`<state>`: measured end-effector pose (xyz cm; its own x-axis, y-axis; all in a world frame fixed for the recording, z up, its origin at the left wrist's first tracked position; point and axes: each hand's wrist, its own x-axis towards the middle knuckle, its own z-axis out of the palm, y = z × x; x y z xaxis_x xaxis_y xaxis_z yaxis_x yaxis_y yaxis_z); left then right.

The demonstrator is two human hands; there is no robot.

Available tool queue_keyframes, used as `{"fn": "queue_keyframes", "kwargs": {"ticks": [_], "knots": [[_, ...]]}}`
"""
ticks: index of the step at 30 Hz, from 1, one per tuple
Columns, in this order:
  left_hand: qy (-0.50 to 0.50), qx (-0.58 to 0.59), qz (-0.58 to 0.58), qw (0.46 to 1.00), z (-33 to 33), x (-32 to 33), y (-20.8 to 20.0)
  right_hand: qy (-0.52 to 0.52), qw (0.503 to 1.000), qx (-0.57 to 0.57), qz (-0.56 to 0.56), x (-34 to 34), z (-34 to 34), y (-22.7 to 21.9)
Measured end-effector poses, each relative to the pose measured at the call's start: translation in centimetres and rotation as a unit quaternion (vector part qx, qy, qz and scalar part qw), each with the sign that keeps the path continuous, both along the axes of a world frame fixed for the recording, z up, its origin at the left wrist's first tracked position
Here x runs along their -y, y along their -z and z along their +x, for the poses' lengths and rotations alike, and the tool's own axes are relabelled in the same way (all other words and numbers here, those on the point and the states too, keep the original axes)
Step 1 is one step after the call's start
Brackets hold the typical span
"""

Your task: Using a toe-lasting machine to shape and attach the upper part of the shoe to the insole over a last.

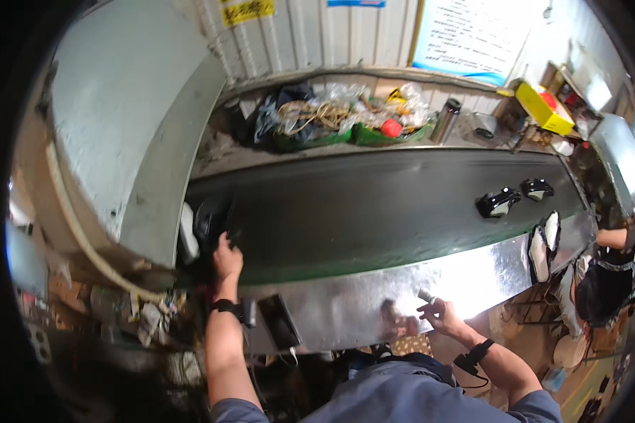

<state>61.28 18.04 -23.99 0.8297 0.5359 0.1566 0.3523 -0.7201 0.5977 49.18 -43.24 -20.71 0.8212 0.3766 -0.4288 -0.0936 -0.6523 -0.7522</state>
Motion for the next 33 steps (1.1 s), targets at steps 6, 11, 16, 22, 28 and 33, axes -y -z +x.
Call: {"fn": "queue_keyframes", "kwargs": {"ticks": [6,11,16,22,28,33], "knots": [[0.063,-0.211,0.184,0.958,3.1,-11.0,1.7,0.096,0.975,-0.073,0.185,-9.6,5.4,-4.5],[0.363,-0.121,-0.263,0.886,10.0,1.3,-8.3,0.225,0.872,-0.263,0.346,-15.9,10.2,-3.2],[0.083,0.06,0.052,0.993,9.5,-12.4,1.6,0.349,0.804,-0.335,0.346,-19.1,13.1,0.5],[-0.234,-0.085,0.116,0.962,2.0,-22.0,9.6,0.325,0.746,-0.386,0.435,-16.2,11.5,-1.6],[-0.241,-0.225,0.005,0.944,-0.7,-16.7,7.1,0.323,0.734,-0.327,0.499,-8.6,7.1,-4.6],[0.057,-0.094,0.209,0.972,-2.6,-2.6,-1.6,0.43,0.703,-0.239,0.513,-4.0,3.0,-1.2]]}}
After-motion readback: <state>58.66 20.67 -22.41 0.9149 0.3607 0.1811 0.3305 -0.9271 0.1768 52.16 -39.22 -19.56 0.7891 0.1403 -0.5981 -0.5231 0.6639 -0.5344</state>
